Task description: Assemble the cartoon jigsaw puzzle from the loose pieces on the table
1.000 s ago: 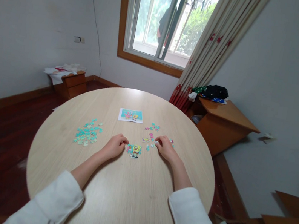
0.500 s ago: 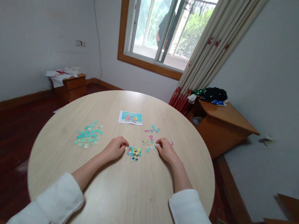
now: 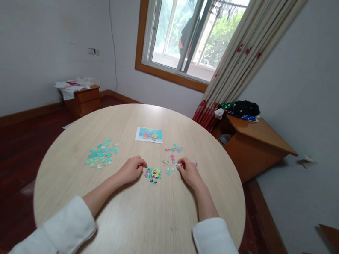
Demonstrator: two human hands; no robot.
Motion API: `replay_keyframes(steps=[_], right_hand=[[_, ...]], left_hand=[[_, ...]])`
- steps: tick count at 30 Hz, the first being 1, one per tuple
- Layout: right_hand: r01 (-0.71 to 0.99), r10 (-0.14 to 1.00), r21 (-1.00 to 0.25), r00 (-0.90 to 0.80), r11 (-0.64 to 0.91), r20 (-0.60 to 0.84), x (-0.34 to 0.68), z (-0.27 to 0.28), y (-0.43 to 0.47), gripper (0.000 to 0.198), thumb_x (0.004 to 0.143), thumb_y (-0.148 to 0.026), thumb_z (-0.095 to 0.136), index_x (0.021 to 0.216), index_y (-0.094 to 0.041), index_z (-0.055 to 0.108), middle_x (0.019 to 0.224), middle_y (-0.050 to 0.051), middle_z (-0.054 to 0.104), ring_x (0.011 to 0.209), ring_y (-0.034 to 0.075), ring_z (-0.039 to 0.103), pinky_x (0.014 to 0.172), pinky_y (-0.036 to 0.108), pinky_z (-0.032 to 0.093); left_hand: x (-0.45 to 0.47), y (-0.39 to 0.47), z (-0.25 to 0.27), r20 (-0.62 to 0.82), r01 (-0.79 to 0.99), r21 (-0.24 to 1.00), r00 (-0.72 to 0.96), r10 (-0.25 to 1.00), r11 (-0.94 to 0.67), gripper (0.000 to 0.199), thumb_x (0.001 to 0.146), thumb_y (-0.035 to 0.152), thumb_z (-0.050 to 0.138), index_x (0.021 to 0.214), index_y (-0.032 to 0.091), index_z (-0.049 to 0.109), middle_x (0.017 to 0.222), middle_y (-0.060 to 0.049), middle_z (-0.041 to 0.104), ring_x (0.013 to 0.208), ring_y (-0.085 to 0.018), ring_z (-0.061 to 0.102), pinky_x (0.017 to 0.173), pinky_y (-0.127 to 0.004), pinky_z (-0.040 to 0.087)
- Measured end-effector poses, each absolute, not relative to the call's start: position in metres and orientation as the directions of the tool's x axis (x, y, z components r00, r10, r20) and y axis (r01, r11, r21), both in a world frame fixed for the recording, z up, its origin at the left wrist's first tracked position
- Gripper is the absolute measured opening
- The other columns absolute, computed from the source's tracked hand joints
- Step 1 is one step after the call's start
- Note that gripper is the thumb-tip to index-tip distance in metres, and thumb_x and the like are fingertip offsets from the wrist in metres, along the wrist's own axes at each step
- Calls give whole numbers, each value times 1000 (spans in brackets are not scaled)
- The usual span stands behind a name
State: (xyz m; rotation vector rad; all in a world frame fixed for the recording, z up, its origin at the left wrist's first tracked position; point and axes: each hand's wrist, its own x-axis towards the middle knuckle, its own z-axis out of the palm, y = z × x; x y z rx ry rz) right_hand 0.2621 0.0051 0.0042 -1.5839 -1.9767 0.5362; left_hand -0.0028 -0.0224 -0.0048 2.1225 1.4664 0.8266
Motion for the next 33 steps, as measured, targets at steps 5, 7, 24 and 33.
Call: replay_keyframes(steps=[5,7,24,33], right_hand=[[723,961,-636,-173,272,214,261,5,2,17,75,-20,53,90,-18,61,67,-1,57,64,14,53,66,26,41],[726,957,-626,-186,286,222,260,6,1,15,75,-20,53,85,-18,62,67,-1,58,65,14,53,67,26,41],[699,915,-657,8,284,404,250,5,1,16,78,-25,48,84,-17,60,77,7,66,66,17,58,70,29,45],[640,908,-687,-41,343,416,221,3,-7,14,81,-24,47,85,-20,59,81,5,67,73,17,61,73,30,46]], left_hand=[[-3,-23,-4,226,676,650,264,938,-347,30,72,1,43,80,13,70,84,-7,65,81,-16,61,79,-29,48],[-3,-24,-3,223,673,655,264,938,-345,31,72,1,43,80,13,70,85,-7,65,82,-16,61,80,-29,48],[-4,-22,-7,242,664,658,262,934,-357,29,72,3,43,80,13,70,83,-7,65,80,-16,61,79,-29,48],[-3,-21,-9,250,659,663,252,935,-355,28,72,4,44,79,14,70,82,-6,65,78,-16,60,77,-29,48]])
